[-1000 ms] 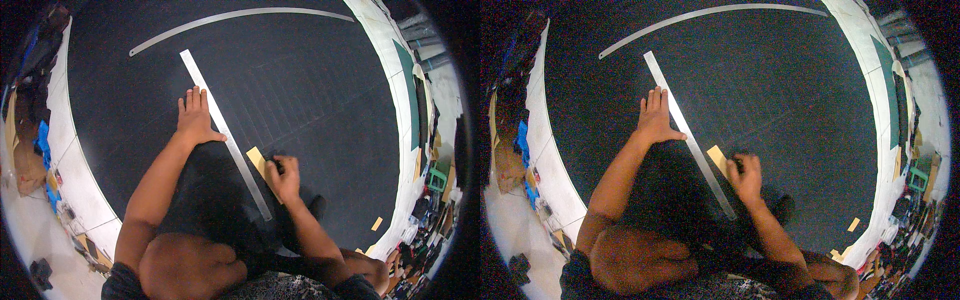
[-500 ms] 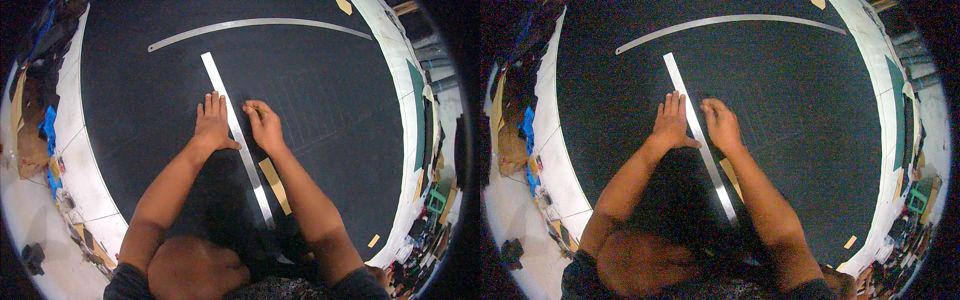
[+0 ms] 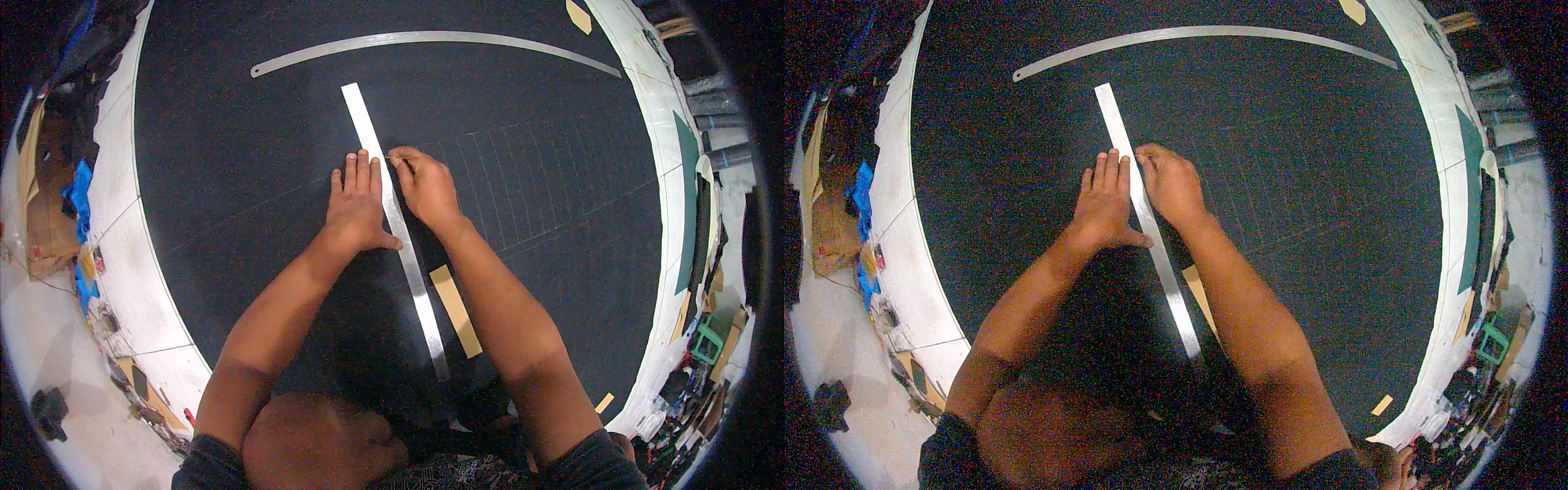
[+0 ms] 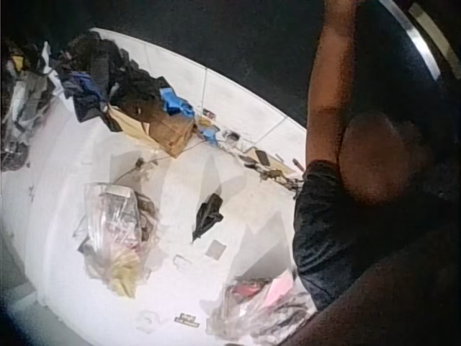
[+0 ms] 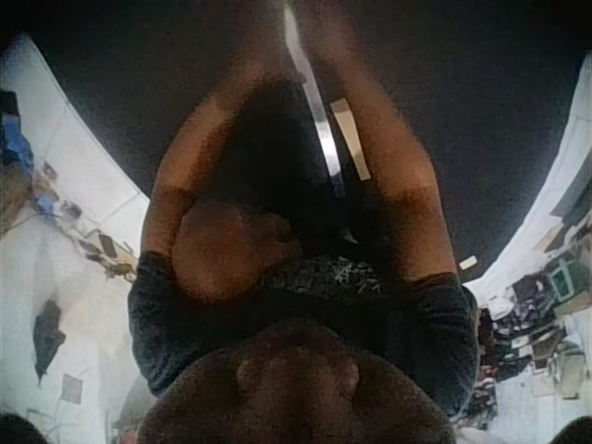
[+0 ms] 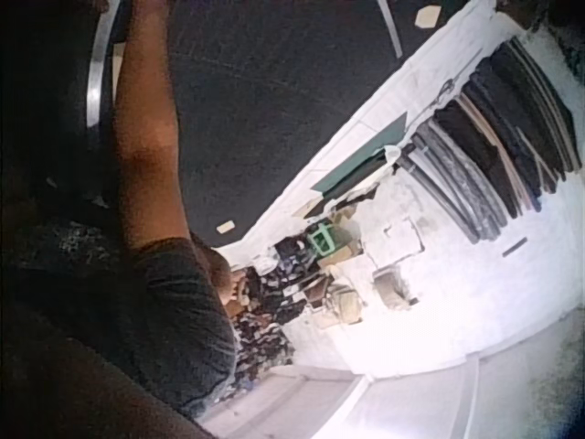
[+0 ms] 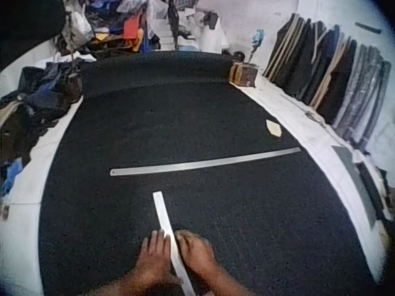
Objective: The person marks lines on a large piece of dark fabric using a straight edge and a piece of tailor's chalk.
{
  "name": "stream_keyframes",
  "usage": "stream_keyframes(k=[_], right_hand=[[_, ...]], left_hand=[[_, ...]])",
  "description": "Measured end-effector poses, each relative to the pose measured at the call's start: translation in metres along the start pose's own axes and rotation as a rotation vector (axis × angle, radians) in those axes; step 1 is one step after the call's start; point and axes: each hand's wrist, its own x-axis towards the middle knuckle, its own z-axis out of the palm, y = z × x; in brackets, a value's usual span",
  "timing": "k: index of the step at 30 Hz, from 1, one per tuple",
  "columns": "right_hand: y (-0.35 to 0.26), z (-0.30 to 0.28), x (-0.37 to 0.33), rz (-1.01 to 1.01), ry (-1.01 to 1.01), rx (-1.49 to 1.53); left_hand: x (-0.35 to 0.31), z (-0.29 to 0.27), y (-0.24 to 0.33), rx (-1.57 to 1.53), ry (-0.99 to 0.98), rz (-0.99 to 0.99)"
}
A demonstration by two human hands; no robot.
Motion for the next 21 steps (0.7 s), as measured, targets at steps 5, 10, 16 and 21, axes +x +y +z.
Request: stream_keyframes(k=[5, 10, 16, 21], right_hand=[[0.005, -0.003, -0.003, -0.094, -0.048, -0.122], [0.015, -0.025, -0.066, -0.211, -0.197, -0.206], [0.022, -0.053, -0.161, -0.127, -0.313, -0.157], [0.029, -0.058, -0.182, -0.082, -0.31, -0.109]], left_hand=[[0.0, -0.001, 0.004, -0.002, -0.009, -0.007], [-0.003, -0.008, 0.004, 0.013, -0.036, -0.029], [-0.003, -0.008, 0.004, 0.063, -0.05, -0.034], [-0.001, -0.008, 0.007, 0.058, -0.05, -0.038]])
